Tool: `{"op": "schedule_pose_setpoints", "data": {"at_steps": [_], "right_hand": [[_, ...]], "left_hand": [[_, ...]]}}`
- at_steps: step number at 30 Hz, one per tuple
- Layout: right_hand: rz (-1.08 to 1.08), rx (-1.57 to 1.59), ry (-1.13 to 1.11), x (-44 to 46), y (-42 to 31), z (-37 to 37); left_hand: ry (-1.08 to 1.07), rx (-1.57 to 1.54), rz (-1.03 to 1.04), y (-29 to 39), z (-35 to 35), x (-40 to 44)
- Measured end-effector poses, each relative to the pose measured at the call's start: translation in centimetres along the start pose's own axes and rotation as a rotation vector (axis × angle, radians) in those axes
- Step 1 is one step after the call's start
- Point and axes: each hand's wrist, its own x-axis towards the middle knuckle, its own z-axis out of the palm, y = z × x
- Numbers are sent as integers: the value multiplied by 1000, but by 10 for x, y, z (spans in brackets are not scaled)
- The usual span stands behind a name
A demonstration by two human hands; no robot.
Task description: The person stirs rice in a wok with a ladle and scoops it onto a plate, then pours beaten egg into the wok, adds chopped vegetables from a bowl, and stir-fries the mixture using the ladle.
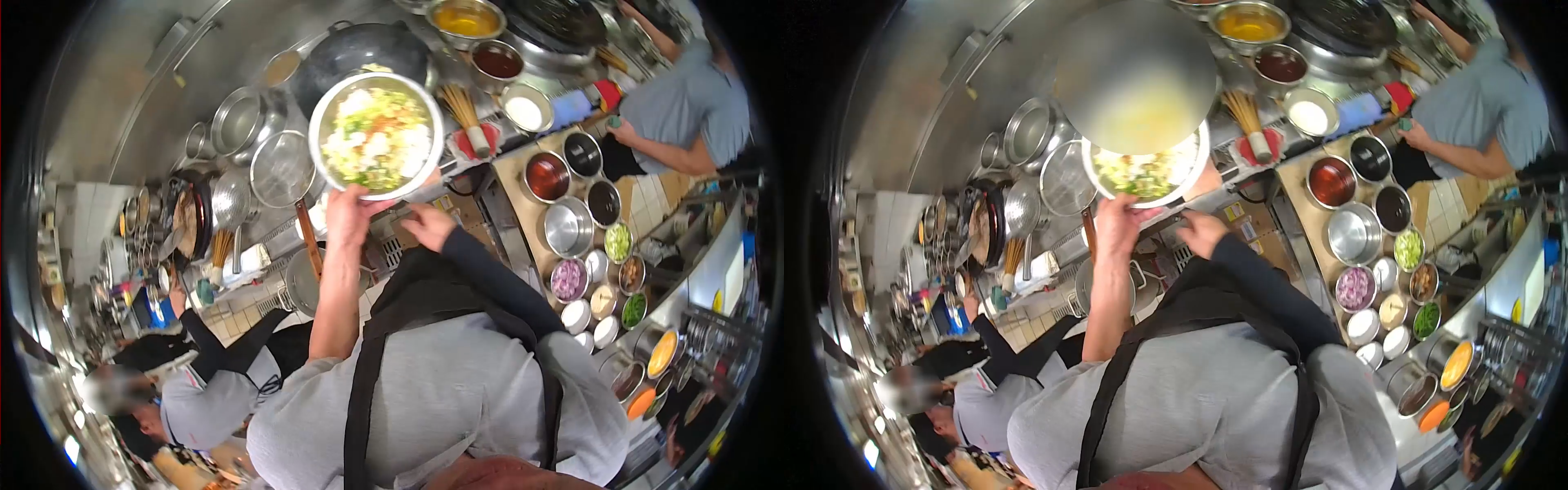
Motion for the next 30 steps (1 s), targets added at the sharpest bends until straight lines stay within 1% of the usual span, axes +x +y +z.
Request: {"op": "schedule_pose_setpoints", "data": {"at_steps": [1,2,3,4,5,6,8,9,10,12,13,16,18,19,23,24,25,26,28,29,30], "right_hand": [[88,-52,-40,26,-46,6],[-110,99,140,54,-51,37],[-193,91,64,77,-80,38],[-3,-71,284,114,-48,100],[171,93,116,137,-75,94],[167,129,84,170,-61,114],[446,112,83,209,-65,119],[451,101,195,223,-60,118],[450,164,266,232,-50,110],[399,459,365,224,-38,64],[388,604,356,213,-38,40],[459,929,233,165,-57,-14],[609,1132,248,135,-99,-26],[597,1128,186,125,-112,-28],[574,1353,-245,186,-66,-65],[600,1392,-263,206,-49,-70],[491,1182,-142,213,-27,-62],[381,976,-24,218,-14,-55],[439,632,196,192,-26,-34],[468,618,218,182,-18,-29],[588,768,169,161,-73,-36]], "left_hand": [[70,-30,55,12,-23,2],[140,-59,111,23,-46,2],[210,-79,156,34,-65,-2],[281,-100,198,45,-84,-6],[332,-156,236,54,-102,-11],[388,-177,244,57,-126,-15],[446,-172,289,64,-164,-30],[494,-176,291,63,-179,-39],[540,-181,294,62,-194,-47],[622,-212,255,57,-218,-62],[648,-236,233,51,-231,-67],[697,-324,173,38,-258,-69],[717,-360,147,30,-267,-66],[716,-382,133,24,-270,-63],[680,-455,130,15,-268,-38],[667,-472,142,14,-262,-32],[674,-493,201,16,-252,-28],[667,-487,198,17,-252,-29],[645,-484,210,19,-249,-23],[650,-450,213,21,-246,-23],[641,-435,220,24,-244,-19]]}}
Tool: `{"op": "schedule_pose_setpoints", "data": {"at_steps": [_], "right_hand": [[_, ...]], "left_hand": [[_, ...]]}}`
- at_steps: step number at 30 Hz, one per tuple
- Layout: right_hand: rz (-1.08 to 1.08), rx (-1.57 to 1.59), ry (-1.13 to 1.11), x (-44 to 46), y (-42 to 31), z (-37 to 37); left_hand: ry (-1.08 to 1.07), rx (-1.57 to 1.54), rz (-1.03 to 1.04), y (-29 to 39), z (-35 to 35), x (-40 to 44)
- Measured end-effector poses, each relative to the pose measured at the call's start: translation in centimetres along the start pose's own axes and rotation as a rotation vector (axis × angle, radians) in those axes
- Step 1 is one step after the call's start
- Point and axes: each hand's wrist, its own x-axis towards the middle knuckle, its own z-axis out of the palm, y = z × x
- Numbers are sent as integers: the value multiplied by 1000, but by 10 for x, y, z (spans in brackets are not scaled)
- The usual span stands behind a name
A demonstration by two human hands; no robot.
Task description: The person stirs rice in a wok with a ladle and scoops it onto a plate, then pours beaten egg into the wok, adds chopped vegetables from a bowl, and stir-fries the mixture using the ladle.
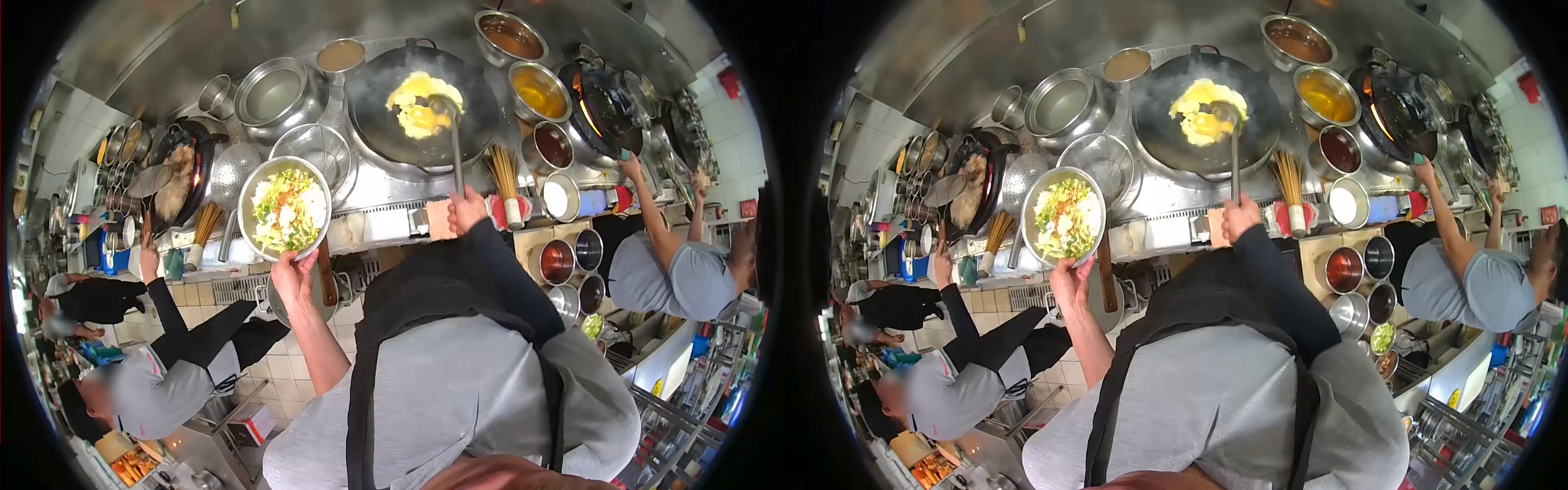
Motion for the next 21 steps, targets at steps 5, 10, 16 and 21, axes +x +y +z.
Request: {"op": "schedule_pose_setpoints", "data": {"at_steps": [5,10,16,21], "right_hand": [[263,411,-348,68,-49,-34],[-128,-65,53,11,3,-11],[364,612,-501,61,-61,-50],[-240,-320,-60,34,-90,-44]], "left_hand": [[-33,56,-1,5,20,10],[-48,104,-10,12,35,-2],[-37,166,24,10,39,-9],[15,183,58,11,51,-35]]}}
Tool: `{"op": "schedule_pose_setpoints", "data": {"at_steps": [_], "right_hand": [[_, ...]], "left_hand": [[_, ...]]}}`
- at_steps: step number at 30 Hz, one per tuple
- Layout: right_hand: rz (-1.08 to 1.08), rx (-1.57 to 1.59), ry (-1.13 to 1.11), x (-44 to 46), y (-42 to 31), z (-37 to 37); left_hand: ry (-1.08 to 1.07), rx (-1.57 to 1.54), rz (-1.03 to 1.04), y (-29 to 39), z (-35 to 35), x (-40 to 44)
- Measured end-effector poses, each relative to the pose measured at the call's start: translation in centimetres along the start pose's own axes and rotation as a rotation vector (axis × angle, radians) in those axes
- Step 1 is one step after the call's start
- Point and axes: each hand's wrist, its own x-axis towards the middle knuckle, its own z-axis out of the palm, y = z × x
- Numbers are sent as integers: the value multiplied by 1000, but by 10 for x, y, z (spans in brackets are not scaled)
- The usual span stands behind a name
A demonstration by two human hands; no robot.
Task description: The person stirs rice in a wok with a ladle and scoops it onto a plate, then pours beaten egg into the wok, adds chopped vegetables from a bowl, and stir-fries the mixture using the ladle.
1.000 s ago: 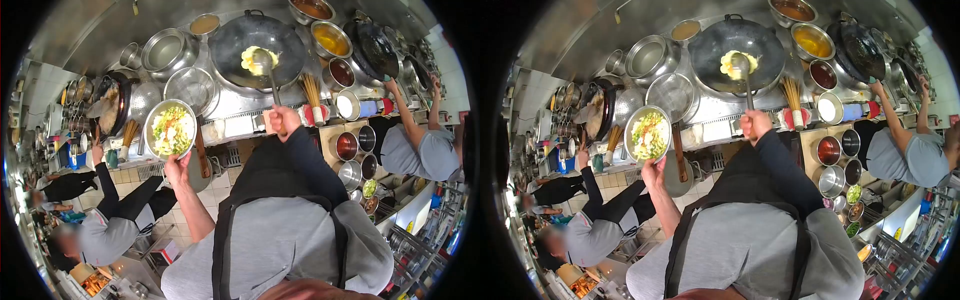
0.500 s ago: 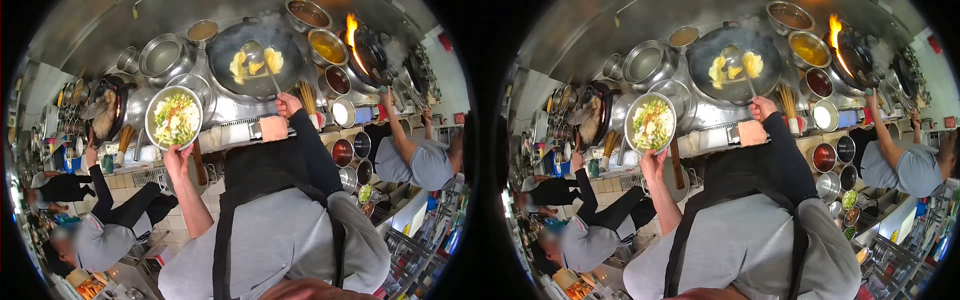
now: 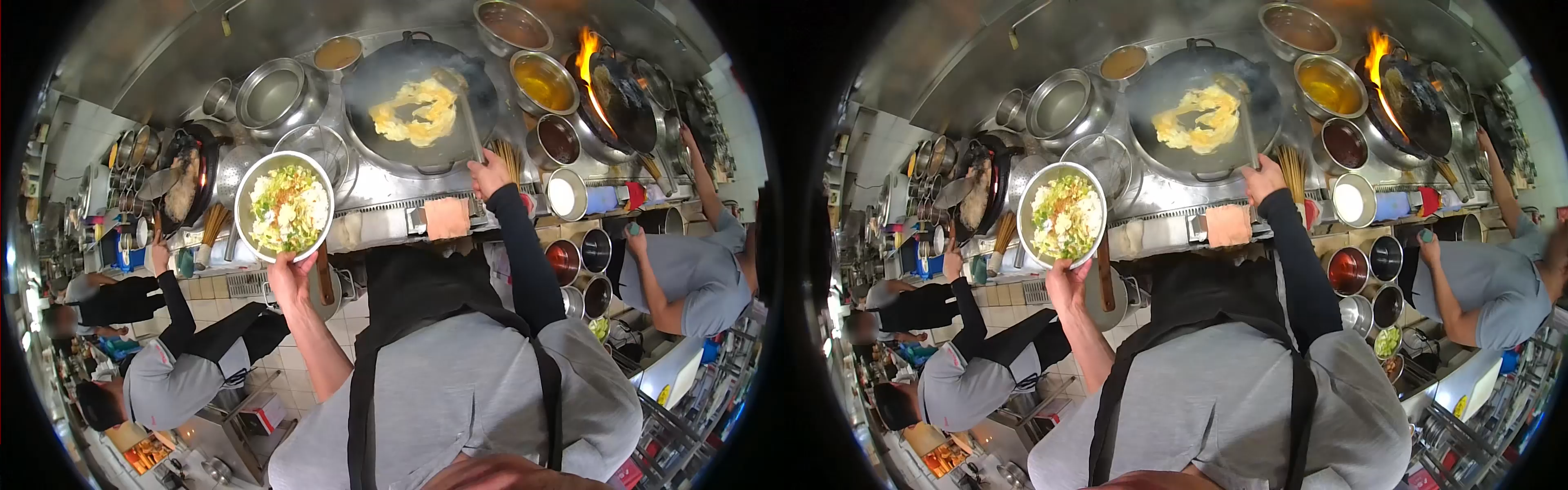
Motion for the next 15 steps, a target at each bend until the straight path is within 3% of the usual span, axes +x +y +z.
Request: {"op": "schedule_pose_setpoints", "data": {"at_steps": [3,8,11,15], "right_hand": [[-220,-181,187,33,67,-3],[304,472,-301,14,22,-17],[268,587,-346,10,14,-36],[-124,-12,87,-1,46,-13]], "left_hand": [[20,-15,2,-1,3,-12],[65,-35,-32,-10,3,-22],[76,-51,-30,-13,8,-33],[142,-59,-14,-17,20,-55]]}}
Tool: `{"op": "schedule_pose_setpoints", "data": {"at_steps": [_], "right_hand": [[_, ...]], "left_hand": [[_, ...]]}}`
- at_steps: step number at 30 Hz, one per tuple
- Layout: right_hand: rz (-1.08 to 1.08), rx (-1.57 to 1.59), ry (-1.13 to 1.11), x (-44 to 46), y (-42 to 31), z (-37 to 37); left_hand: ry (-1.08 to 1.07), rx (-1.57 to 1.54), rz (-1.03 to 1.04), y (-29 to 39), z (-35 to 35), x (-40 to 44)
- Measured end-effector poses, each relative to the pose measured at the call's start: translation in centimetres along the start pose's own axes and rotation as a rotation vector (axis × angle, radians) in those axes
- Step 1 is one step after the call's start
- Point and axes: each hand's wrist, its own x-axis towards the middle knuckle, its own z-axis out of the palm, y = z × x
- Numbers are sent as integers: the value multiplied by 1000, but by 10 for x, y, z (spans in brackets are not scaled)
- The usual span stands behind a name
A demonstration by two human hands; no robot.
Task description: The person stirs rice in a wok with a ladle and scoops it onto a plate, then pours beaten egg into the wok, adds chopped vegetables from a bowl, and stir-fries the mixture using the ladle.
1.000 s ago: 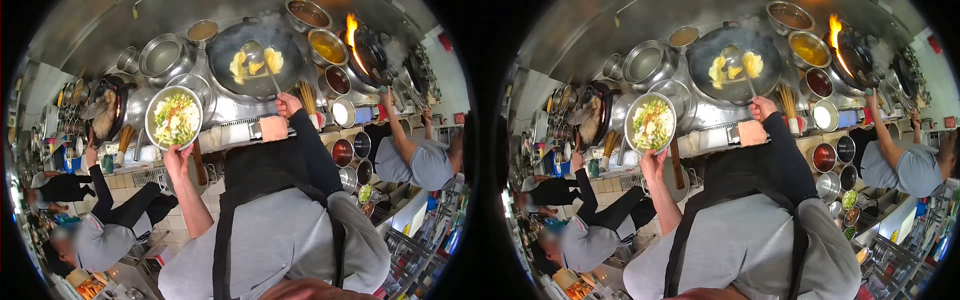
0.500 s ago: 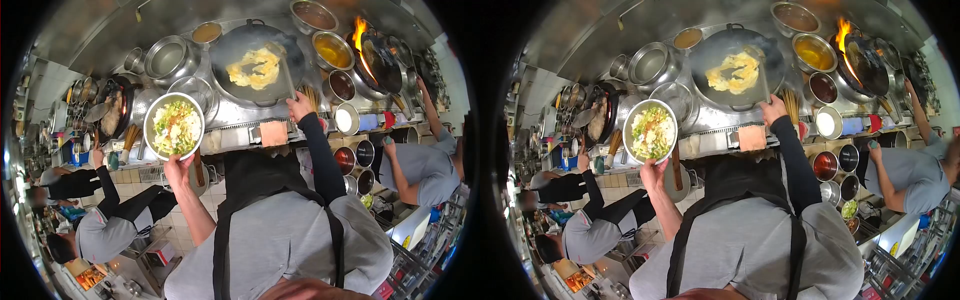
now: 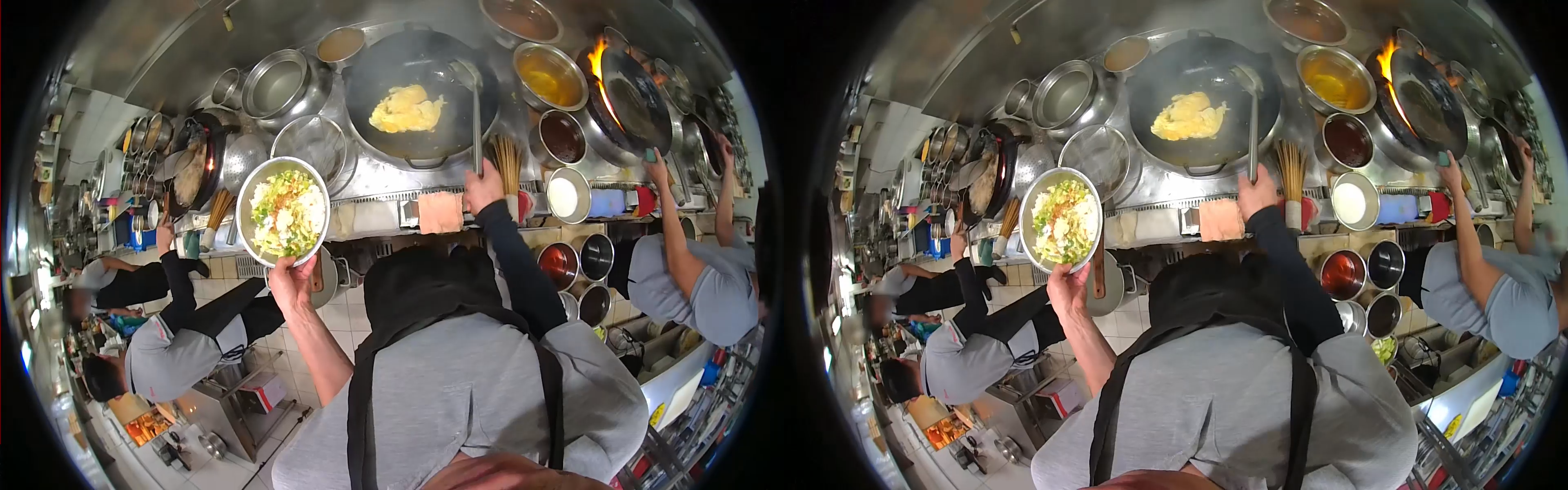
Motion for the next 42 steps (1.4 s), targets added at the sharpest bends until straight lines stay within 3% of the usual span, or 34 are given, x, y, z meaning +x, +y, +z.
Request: {"op": "schedule_pose_setpoints", "data": {"at_steps": [4,9,13,16,19,22,25,29,31,36,40,42], "right_hand": [[415,363,-149,-26,-1,18],[497,598,-541,-7,-19,-13],[167,203,-273,11,-11,-22],[128,121,-158,30,11,-17],[410,197,-275,29,16,-9],[327,103,-488,-3,-20,-22],[408,201,-508,-13,-23,-46],[-24,-334,-74,-9,6,-38],[-29,-324,15,9,61,-23],[389,273,-252,-30,-14,11],[436,592,-337,-31,-42,3],[313,318,-160,-28,-32,16]], "left_hand": [[-16,-19,15,-7,2,-13],[16,-63,-11,-18,4,-22],[32,-48,-11,-26,2,-37],[21,-18,4,-30,-4,-37],[31,-16,2,-37,-5,-38],[44,-27,-16,-38,-2,-32],[12,-39,-38,-38,4,-24],[-19,-24,-68,-33,4,-1],[-69,-13,-77,-31,7,12],[-111,-14,-102,-21,22,45],[-128,28,-120,-12,24,73],[-141,44,-121,-6,31,78]]}}
